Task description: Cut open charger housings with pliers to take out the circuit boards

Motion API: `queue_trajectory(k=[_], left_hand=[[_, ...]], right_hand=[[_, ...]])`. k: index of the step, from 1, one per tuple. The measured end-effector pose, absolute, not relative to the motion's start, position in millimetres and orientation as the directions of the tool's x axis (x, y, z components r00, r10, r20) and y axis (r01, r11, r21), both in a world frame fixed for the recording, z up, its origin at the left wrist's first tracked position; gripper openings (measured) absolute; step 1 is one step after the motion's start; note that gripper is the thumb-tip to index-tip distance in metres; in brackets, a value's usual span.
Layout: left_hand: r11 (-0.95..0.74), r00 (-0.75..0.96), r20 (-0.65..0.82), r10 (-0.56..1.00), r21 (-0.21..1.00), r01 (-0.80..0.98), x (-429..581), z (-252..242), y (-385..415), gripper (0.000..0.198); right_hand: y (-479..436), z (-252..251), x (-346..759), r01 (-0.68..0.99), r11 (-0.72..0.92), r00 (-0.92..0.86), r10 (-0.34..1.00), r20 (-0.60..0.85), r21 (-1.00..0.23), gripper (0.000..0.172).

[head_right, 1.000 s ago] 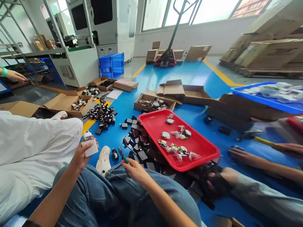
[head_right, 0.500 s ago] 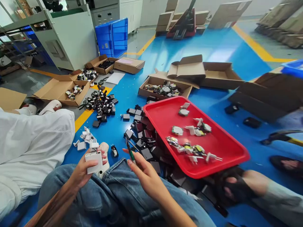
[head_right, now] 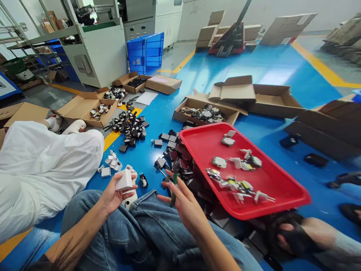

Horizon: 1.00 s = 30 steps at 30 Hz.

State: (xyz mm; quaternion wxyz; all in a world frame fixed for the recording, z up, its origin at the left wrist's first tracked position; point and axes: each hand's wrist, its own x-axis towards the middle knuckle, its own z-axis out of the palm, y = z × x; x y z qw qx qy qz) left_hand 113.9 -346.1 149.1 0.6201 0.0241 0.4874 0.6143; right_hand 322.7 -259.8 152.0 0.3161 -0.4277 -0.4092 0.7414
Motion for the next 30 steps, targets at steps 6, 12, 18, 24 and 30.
queue_trajectory(k=[6, 12, 18, 24, 30], left_hand=[[0.198, -0.261, -0.473, 0.841, 0.719, -0.666, 120, 146, -348, 0.056], [0.134, -0.363, -0.370, 0.855, 0.834, -0.534, 121, 151, -348, 0.051], [0.035, -0.479, -0.087, 0.874, 0.992, -0.118, 102, 155, -357, 0.043], [0.149, -0.389, -0.040, 0.921, 0.955, 0.256, 91, 166, -366, 0.042], [0.110, -0.259, 0.001, 0.966, 0.904, 0.412, 95, 162, -364, 0.042]], right_hand=[[-259, 146, 322, -0.106, -0.516, -0.478, 0.776, -0.411, -0.850, 0.051], [-261, 143, 320, -0.117, -0.467, -0.508, 0.786, -0.351, -0.876, 0.029], [-271, 147, 321, -0.014, -0.473, -0.683, 0.648, -0.337, -0.881, 0.023], [-276, 147, 328, 0.288, 0.529, -0.751, 0.642, 0.155, -0.798, 0.011], [-275, 142, 330, 0.393, 0.803, -0.726, 0.570, 0.384, -0.449, 0.013]])
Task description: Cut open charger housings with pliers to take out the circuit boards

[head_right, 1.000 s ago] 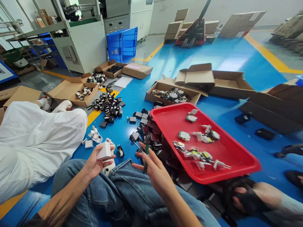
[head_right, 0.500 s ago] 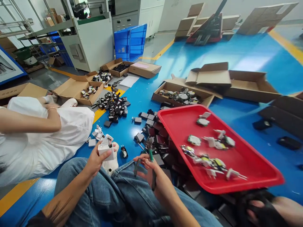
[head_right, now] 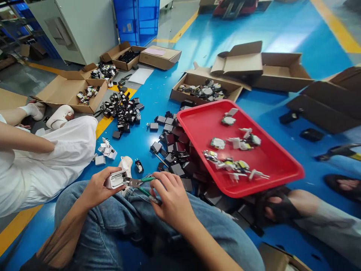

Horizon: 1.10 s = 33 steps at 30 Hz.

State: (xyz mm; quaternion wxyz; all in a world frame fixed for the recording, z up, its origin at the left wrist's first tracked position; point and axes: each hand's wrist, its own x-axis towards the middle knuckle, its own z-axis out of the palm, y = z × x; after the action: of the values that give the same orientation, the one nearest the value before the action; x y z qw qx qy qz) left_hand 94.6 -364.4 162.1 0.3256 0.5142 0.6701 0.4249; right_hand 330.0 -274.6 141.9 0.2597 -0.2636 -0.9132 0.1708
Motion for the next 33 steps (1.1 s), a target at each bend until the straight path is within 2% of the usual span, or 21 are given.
queue_trajectory(k=[7, 15, 18, 27, 29, 33], left_hand=[[0.001, -0.070, 0.047, 0.996, 0.825, 0.565, 95, 156, -365, 0.045], [0.067, 0.011, -0.087, 0.996, 0.837, 0.542, 93, 158, -366, 0.043], [0.044, 0.082, -0.124, 0.989, 0.770, 0.637, 93, 155, -367, 0.042], [-0.073, 0.216, -0.193, 0.957, 0.561, 0.824, 90, 154, -371, 0.042], [-0.096, 0.221, -0.188, 0.957, 0.514, 0.852, 92, 154, -372, 0.040], [-0.093, 0.197, -0.214, 0.957, 0.417, 0.904, 95, 160, -374, 0.037]], right_hand=[[-272, 139, 333, 0.418, 0.855, -0.758, 0.515, 0.400, -0.309, 0.025], [-275, 137, 332, 0.433, 0.872, -0.812, 0.488, 0.321, -0.230, 0.045], [-277, 137, 333, 0.412, 0.891, -0.844, 0.452, 0.289, -0.191, 0.051], [-278, 138, 333, 0.326, 0.942, -0.901, 0.336, 0.275, -0.083, 0.034], [-282, 140, 329, 0.359, 0.931, -0.894, 0.363, 0.262, -0.064, 0.031], [-293, 148, 322, 0.523, 0.852, -0.824, 0.504, 0.259, 0.007, 0.028]])
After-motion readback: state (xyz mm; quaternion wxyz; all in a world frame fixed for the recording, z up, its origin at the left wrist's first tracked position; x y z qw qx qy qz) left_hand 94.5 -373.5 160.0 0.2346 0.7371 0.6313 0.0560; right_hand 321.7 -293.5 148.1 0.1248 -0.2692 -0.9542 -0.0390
